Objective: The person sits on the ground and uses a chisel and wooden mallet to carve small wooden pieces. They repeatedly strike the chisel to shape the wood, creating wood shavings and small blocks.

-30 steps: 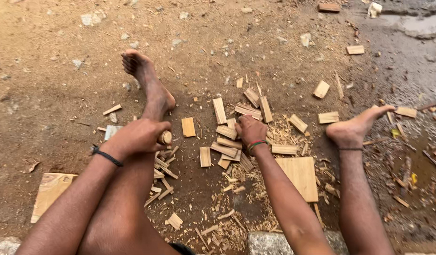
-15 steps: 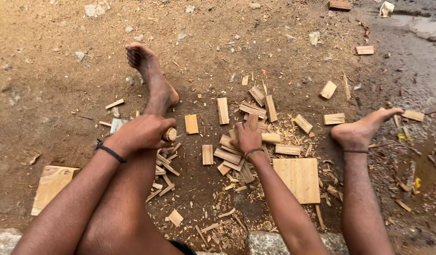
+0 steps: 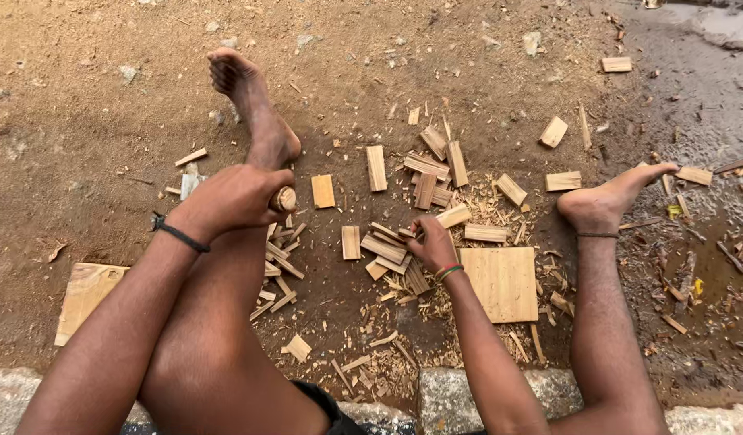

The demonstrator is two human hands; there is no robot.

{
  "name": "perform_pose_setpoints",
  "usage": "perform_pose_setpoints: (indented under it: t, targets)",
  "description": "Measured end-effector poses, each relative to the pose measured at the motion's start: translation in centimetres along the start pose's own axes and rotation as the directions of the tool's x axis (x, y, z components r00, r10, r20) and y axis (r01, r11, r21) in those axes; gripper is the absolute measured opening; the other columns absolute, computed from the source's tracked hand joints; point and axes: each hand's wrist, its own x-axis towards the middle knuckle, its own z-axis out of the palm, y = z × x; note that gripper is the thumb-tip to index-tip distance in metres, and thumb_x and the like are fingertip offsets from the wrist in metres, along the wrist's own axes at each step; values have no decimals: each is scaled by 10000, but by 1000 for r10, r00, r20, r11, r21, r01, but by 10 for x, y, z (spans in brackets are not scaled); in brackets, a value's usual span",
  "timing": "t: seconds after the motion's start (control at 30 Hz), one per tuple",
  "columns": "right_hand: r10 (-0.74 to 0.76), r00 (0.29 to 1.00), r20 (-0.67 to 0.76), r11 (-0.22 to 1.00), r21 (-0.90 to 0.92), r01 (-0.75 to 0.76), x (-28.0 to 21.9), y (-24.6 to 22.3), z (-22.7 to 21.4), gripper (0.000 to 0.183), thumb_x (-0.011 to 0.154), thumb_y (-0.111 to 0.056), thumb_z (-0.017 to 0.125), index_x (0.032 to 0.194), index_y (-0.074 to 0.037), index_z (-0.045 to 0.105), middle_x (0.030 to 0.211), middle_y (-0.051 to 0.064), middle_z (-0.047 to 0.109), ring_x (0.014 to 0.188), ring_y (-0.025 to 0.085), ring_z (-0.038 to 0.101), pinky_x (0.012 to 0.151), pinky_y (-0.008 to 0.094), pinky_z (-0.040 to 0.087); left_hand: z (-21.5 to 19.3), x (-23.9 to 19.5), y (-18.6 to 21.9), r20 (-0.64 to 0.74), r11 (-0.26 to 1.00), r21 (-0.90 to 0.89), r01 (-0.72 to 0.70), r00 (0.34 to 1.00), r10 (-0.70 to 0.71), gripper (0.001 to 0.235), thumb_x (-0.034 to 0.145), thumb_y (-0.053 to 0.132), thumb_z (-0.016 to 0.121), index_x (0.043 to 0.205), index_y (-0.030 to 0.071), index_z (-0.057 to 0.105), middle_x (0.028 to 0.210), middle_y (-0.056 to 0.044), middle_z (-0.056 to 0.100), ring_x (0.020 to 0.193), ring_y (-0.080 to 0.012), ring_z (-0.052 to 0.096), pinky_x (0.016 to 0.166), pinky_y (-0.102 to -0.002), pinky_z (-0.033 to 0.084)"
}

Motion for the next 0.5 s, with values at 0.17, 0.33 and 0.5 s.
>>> perform_pose_setpoints:
  t: [0.17, 0.33, 0.5]
  targets:
    - [-155, 976, -156, 977, -170, 128, -14, 2, -10, 294, 860, -188, 811, 1119, -97, 706, 1136, 123, 728, 1044, 212, 682, 940, 374, 553, -10, 2, 14, -49, 996, 59, -70, 996, 72, 370, 766, 281, 829, 1008, 96, 621, 828, -146, 740, 791, -379, 721, 701, -506, 577]
    - [48, 956, -291, 861, 497, 108, -66, -2, -70, 380, 904, -187, 774, 1245, -41, 692, 1152, 155, 743, 1025, 235, 726, 911, 362, 617, -25, -2, 39, -147, 977, 186, -109, 980, 137, 364, 804, 277, 813, 1048, 99, 609, 819, -159, 727, 789, -363, 719, 707, -492, 576]
    - [-78, 961, -266, 327, 904, 277, -163, -22, -117, 345, 1010, -163, 645, 1272, 53, 587, 1183, 206, 693, 1106, 287, 702, 1006, 404, 594, -46, -12, 94, -348, 928, 274, -251, 874, 339, 333, 811, 227, 795, 1063, 115, 609, 823, -120, 710, 737, -307, 710, 661, -439, 586]
